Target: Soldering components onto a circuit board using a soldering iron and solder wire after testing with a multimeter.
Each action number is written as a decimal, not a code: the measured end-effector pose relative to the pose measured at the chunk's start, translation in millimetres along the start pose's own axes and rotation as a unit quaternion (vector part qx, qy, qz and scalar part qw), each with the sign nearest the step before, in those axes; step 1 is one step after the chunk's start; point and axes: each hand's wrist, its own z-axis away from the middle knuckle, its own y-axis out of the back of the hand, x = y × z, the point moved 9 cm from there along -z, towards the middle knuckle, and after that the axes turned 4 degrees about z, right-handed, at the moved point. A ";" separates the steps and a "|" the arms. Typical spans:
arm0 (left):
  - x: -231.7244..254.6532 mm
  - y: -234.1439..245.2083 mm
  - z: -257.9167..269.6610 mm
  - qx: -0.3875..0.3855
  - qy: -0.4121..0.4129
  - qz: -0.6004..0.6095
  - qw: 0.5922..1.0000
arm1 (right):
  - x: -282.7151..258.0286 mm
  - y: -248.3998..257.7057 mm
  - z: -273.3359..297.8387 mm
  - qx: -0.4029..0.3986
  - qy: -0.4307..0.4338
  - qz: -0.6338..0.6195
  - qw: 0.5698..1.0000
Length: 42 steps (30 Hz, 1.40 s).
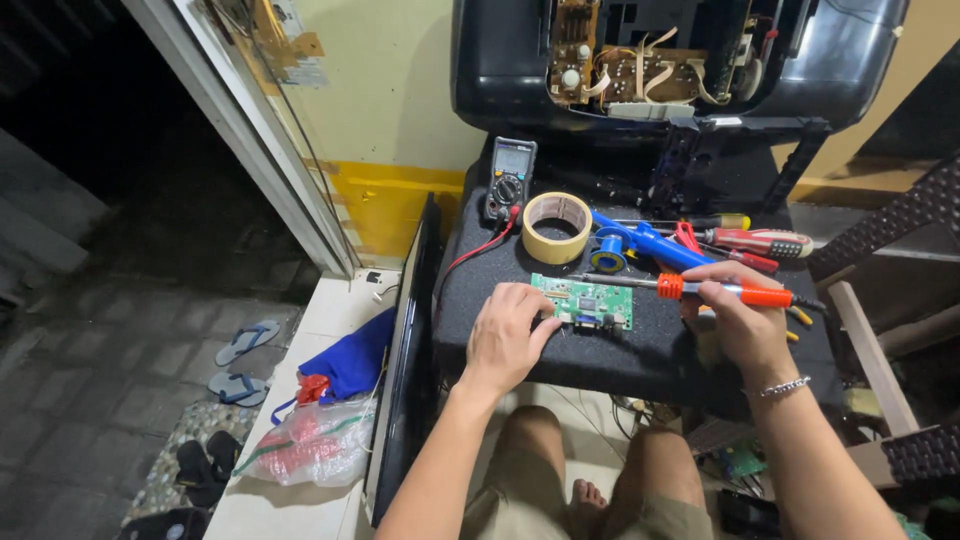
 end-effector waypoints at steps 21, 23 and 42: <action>-13.3 -7.1 1.4 -0.021 0.071 0.003 0.997 | 27.9 -5.2 -4.7 -0.058 -0.063 -0.008 0.996; -13.6 -7.8 1.9 -0.022 0.074 0.004 0.997 | 30.6 -4.6 -4.2 -0.058 -0.077 0.004 0.995; -12.3 -6.3 1.0 -0.014 0.075 0.000 0.997 | 24.9 -8.6 -5.7 -0.074 -0.068 0.013 0.995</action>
